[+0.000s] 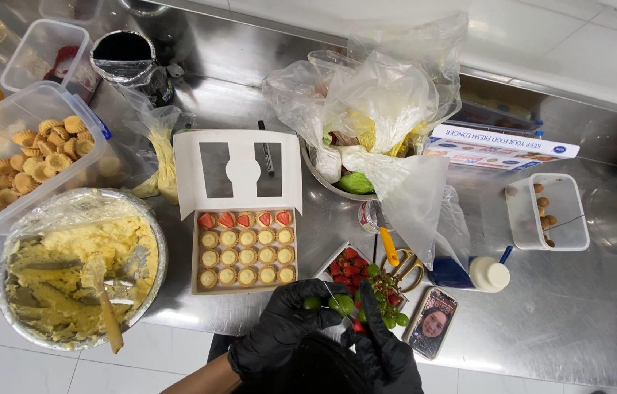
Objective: Decorating mini fruit tarts with sliced strawberries and green grapes in a bakery production area.
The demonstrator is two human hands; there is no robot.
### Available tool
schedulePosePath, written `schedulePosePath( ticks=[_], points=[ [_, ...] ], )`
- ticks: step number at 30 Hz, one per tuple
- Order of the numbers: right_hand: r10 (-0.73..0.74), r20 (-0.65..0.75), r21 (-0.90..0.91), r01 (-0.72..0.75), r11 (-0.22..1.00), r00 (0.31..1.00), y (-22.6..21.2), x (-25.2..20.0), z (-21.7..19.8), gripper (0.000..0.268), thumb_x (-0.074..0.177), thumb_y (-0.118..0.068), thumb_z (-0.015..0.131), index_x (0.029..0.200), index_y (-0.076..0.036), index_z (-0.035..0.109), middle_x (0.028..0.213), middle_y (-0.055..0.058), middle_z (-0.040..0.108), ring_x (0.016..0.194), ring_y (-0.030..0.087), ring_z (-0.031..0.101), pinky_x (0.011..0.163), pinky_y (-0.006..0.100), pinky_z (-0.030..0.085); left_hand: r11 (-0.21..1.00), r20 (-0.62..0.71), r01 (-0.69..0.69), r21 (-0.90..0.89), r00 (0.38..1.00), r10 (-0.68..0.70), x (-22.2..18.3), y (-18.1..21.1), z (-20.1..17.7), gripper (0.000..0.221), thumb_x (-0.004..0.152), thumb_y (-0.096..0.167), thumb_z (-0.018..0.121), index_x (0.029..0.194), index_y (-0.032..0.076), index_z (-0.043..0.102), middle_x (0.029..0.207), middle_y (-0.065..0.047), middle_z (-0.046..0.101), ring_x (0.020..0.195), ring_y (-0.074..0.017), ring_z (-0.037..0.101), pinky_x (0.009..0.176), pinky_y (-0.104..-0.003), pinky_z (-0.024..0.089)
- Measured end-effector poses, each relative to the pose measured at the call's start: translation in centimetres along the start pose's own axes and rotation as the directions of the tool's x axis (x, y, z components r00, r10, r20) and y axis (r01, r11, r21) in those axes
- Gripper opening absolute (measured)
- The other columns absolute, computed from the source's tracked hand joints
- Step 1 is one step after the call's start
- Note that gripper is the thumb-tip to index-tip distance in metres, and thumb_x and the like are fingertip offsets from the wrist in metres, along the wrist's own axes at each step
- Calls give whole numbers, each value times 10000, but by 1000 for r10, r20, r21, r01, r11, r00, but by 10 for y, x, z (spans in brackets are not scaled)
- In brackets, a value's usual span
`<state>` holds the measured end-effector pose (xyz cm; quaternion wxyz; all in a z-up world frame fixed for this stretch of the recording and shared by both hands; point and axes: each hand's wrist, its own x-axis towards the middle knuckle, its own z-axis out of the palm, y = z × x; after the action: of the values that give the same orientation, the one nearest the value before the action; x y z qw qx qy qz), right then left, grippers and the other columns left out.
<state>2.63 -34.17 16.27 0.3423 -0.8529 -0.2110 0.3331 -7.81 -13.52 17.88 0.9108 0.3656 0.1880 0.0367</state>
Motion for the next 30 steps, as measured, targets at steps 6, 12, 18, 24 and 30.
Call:
schedulePosePath(
  ticks=[6,12,18,24,30],
  points=[
    [63,24,-95,-61,994,998,32,8,3,947,872,-2,682,1630,-386,266,1528,-103,594,749,108,732,682,240,544,992,-2,115,-46,993,-115,2,-1,-2,358,846,-46,783,1195,17,732,1114,-86,765,1031,-179,723,927,-331,604],
    [-261,-87,-14,261,965,961,38,3,6,885,841,80,698,1579,-267,356,1467,54,607,1135,111,677,976,275,509,988,14,120,-94,993,-119,1,6,-5,357,859,-47,757,1211,0,717,1144,-100,760,1073,-204,722,957,-353,607],
    [-155,45,2,155,988,987,-6,-2,-5,829,898,76,571,1597,-313,356,1061,25,761,904,90,750,901,250,579,906,58,261,-334,965,-256,-7,23,13,326,932,9,686,1253,-46,666,1172,-130,742,1088,-214,719,991,-325,585],
    [-216,20,215,207,954,976,-40,8,-6,666,928,44,563,1518,-240,446,1197,-7,734,929,106,727,860,282,570,838,35,262,-478,959,-280,0,-7,-10,345,956,63,659,1288,-31,646,1235,-130,709,1118,-206,694,1007,-312,575],
    [10,291,777,-243,581,957,90,29,22,609,1043,-69,652,1635,-162,548,907,69,573,671,123,501,583,270,401,871,18,218,-440,972,-234,3,11,-15,357,872,67,688,1223,24,642,1157,-103,720,1069,-234,722,935,-405,616]
  ],
)
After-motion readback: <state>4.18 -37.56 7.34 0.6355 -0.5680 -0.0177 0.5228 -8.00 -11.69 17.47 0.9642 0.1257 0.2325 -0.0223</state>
